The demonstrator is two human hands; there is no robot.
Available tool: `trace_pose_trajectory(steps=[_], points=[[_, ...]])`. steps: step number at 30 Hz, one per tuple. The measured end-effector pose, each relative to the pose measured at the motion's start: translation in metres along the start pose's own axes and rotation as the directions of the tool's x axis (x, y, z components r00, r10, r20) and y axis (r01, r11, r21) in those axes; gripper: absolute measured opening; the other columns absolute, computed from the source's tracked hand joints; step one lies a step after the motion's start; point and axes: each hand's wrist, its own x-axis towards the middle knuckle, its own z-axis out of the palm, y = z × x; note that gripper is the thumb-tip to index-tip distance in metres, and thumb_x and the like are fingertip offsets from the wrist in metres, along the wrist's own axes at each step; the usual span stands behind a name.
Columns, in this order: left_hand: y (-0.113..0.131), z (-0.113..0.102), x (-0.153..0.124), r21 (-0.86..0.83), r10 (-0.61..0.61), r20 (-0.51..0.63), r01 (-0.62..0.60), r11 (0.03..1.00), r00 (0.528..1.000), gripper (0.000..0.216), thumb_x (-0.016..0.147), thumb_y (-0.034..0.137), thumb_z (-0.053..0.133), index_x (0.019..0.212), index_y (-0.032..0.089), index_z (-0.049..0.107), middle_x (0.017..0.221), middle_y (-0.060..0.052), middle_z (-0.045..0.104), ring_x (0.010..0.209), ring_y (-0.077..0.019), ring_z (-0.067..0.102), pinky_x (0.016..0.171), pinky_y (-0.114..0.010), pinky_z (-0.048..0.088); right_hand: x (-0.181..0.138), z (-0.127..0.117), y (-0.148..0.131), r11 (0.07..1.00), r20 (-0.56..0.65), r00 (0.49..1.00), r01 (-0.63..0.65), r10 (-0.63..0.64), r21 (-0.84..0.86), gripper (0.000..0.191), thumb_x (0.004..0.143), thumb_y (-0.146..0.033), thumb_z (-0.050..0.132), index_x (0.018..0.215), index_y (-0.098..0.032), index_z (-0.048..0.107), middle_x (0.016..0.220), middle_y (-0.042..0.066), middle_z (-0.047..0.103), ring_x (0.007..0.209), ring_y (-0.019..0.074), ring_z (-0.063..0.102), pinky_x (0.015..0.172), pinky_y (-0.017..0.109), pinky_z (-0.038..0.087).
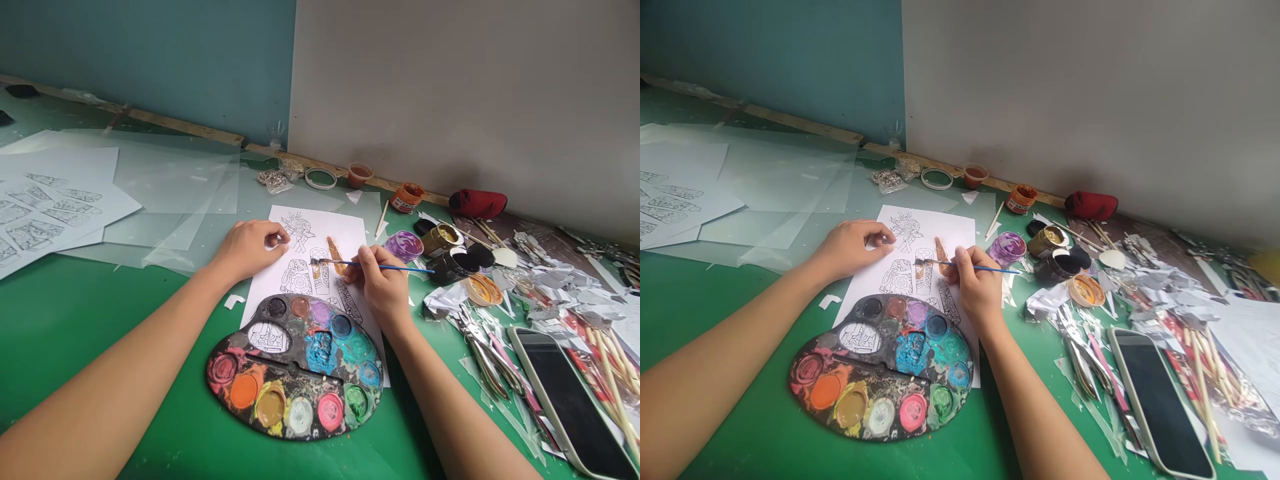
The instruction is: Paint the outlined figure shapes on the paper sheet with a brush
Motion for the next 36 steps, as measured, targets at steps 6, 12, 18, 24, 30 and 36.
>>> trace_pose_trajectory(steps=[6,12,18,24,30,36], points=[[0.0008,0.0003,0.0004,0.008,-0.002,0.0,0.002,1.0,1.0,0.017,0.08,0.032,0.062,0.09,0.025,0.074,0.086,-0.002,0.071,0.082,-0.0195,0.063,0.089,-0.038,0.048,0.0002,0.0,-0.0012,1.0,0.01,1.0,0.018,-0.018,-0.023,0.043,0.086,-0.057,0.062,0.063,-0.022,0.056,0.051,-0.001,0.063,0.045,0.0113,0.055,0.048,0.026,0.044],[-0.0013,0.0013,0.0011,0.003,0.0,0.003,0.0,1.0,1.0,0.017,0.08,0.032,0.062,0.09,0.025,0.074,0.086,-0.002,0.07,0.082,-0.0197,0.063,0.088,-0.039,0.047,0.0003,-0.0005,-0.0013,0.999,0.01,1.0,0.009,-0.009,-0.033,0.043,0.086,-0.057,0.062,0.062,-0.022,0.056,0.049,-0.001,0.062,0.045,0.0116,0.055,0.048,0.026,0.043],[-0.0011,0.0011,0.0007,-0.003,0.004,0.003,-0.004,1.0,1.0,0.017,0.08,0.033,0.062,0.091,0.025,0.074,0.086,-0.002,0.07,0.082,-0.0198,0.063,0.088,-0.039,0.047,-0.0005,-0.0005,-0.0012,0.999,0.012,1.0,-0.005,0.006,-0.031,0.044,0.086,-0.057,0.063,0.061,-0.022,0.056,0.047,-0.002,0.061,0.043,0.0117,0.055,0.048,0.026,0.043],[-0.0004,0.0001,0.0003,-0.002,-0.005,0.006,0.005,1.0,1.0,0.017,0.08,0.031,0.062,0.09,0.025,0.074,0.085,-0.002,0.07,0.082,-0.0195,0.063,0.088,-0.038,0.046,-0.0001,-0.0007,-0.001,1.0,0.012,1.0,-0.001,0.001,-0.011,0.042,0.086,-0.055,0.064,0.062,-0.022,0.056,0.048,-0.002,0.06,0.044,0.0113,0.055,0.048,0.026,0.043],[-0.0018,0.0006,0.0011,-0.01,0.0,0.006,0.0,1.0,1.0,0.018,0.08,0.032,0.062,0.091,0.024,0.073,0.085,-0.002,0.07,0.081,-0.019,0.062,0.087,-0.038,0.046,-0.0001,-0.0025,0.0012,1.0,0.009,1.0,0.005,-0.005,-0.025,0.041,0.088,-0.055,0.06,0.063,-0.022,0.056,0.049,-0.002,0.061,0.045,0.0115,0.055,0.049,0.026,0.043],[-0.0019,0.0015,0.0005,-0.005,0.007,-0.001,-0.007,1.0,1.0,0.018,0.079,0.032,0.062,0.09,0.024,0.073,0.084,-0.002,0.069,0.08,-0.0192,0.062,0.087,-0.039,0.046,0.0001,-0.0018,0.0015,1.0,0.015,1.0,-0.005,0.005,-0.02,0.041,0.087,-0.055,0.061,0.062,-0.022,0.055,0.047,-0.003,0.059,0.044,0.0114,0.054,0.048,0.026,0.043]])
